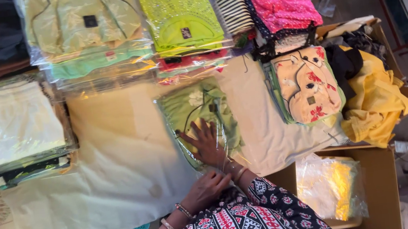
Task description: The person places folded garments into clear plastic bags on a table. They smooth the fabric inside the bags and seal them, then stack the packaged items. The person repeats this process for several different clothing items, including shirts and shorts.
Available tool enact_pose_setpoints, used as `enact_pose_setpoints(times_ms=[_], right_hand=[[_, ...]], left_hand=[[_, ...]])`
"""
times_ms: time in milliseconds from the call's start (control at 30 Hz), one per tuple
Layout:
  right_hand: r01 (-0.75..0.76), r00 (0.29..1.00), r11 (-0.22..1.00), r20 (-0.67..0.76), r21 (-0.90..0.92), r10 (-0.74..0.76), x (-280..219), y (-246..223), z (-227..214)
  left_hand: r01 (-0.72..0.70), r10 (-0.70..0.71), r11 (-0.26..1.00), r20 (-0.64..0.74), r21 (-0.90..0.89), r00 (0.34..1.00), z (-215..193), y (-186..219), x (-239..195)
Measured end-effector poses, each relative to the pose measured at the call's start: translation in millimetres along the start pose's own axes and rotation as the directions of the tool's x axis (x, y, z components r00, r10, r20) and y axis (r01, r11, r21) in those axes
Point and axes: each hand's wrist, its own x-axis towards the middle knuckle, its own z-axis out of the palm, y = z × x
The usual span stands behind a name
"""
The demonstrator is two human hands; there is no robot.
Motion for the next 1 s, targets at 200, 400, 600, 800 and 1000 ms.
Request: enact_pose_setpoints(times_ms=[200,400,600,800,1000], right_hand=[[-0.099,0.985,0.994,-0.145,-0.044,0.092,-30.4,25.2,9.6],[-0.288,0.915,0.953,-0.268,0.089,0.301,-71.3,45.7,-8.7],[-0.156,0.958,0.975,-0.217,0.160,0.189,-71.7,44.6,22.5],[-0.231,0.893,0.948,-0.339,0.218,0.296,-16.6,47.3,-0.8],[-0.411,0.819,0.906,-0.396,0.102,0.416,-3.7,49.7,17.2]], left_hand=[[-0.003,0.002,1.000,0.041,0.019,0.999,-12.2,2.7,6.1],[0.005,0.007,0.997,0.156,-0.072,0.988,5.0,-3.7,0.2],[0.029,-0.019,0.993,0.094,-0.114,0.995,22.5,-36.6,1.8],[0.502,-0.415,0.860,-0.439,0.097,0.796,-50.0,-98.5,50.2],[0.521,-0.445,0.784,-0.279,0.338,0.851,-40.5,-139.8,31.2]])
